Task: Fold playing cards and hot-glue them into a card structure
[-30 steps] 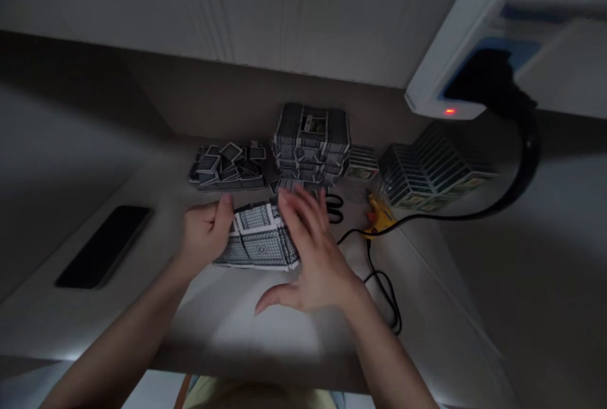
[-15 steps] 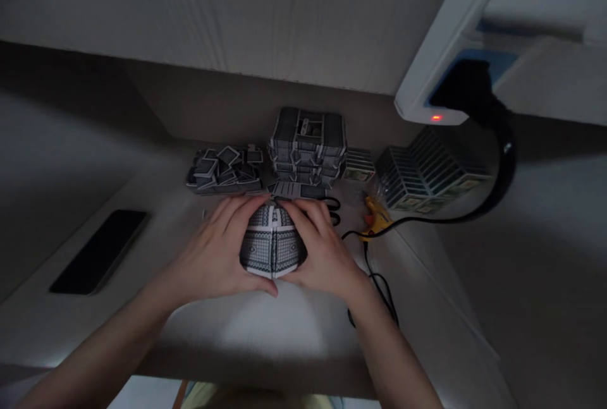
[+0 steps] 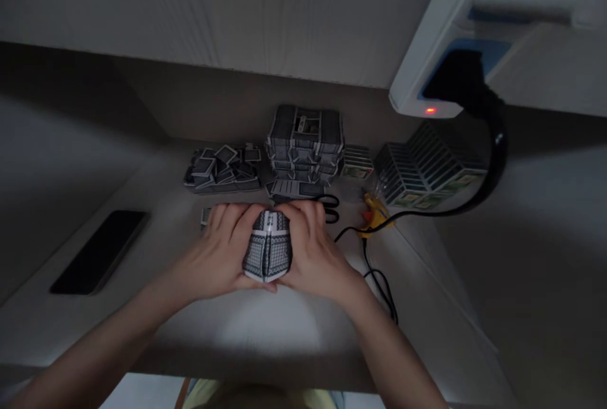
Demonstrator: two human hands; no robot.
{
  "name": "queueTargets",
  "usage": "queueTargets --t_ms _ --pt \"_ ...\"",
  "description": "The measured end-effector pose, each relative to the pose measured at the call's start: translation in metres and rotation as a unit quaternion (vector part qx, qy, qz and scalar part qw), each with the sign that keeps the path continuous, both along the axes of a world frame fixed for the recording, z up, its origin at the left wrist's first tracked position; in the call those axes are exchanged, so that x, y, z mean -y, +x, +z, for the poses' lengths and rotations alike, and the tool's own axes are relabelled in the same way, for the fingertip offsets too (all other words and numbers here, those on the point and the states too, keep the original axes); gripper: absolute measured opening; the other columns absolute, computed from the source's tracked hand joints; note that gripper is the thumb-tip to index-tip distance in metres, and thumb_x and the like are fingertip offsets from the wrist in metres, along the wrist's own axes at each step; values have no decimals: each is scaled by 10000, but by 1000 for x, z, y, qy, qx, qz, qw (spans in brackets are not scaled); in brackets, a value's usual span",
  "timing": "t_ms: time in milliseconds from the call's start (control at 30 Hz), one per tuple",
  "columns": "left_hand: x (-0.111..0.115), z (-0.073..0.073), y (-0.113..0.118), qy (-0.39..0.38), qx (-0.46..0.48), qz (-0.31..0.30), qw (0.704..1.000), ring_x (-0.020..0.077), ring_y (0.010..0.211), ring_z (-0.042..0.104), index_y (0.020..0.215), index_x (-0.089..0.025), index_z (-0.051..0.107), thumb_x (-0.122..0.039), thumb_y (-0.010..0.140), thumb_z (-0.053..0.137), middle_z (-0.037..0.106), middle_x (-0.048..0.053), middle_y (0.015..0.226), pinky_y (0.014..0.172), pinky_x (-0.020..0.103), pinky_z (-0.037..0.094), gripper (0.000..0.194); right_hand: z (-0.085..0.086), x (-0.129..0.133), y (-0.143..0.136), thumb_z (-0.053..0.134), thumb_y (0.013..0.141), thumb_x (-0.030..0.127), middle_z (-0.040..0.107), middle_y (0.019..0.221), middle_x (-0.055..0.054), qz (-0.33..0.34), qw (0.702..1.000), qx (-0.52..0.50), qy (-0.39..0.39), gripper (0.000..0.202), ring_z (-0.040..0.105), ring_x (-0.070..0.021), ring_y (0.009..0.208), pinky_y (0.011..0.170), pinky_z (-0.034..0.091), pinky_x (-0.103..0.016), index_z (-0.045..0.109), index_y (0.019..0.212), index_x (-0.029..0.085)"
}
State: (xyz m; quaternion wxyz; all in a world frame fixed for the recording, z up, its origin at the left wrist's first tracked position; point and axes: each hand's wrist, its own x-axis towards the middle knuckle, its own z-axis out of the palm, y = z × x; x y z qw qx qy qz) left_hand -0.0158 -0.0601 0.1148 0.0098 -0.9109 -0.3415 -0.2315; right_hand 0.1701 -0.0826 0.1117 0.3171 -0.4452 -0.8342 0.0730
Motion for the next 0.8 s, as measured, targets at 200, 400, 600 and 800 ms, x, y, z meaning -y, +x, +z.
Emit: queueTargets --t_ms 200,400,600,800 --pt "3 3 0 11 -31 -26 999 286 852 448 1232 -80 391 -672 677 462 515 151 972 794 441 341 814 -1 4 -3 645 622 354 385 1048 -144 0 1000 25 -5 682 385 -305 986 825 357 -483 277 1155 143" --pt "5 1 4 19 10 -15 1000 325 1006 420 1256 -84 342 -753 608 438 477 169 1074 896 473 307 937 -2 5 -4 640 623 366 393 1027 -155 3 999 36 -1 672 379 -296 945 796 361 -471 282 1133 115" --pt "2 -7 4 48 -5 -5 999 279 829 456 1104 -50 456 -734 624 449 505 143 893 767 454 392 835 -1 5 -6 627 621 372 446 992 -159 -10 995 100 -20 580 374 -302 918 761 345 -479 353 1057 106" --pt "5 -1 6 72 9 -41 997 305 1014 434 1199 -52 383 -698 655 461 485 168 1058 923 488 328 848 -5 5 -7 591 649 285 439 995 -158 -8 995 96 20 566 382 -289 901 768 340 -456 332 1107 77"
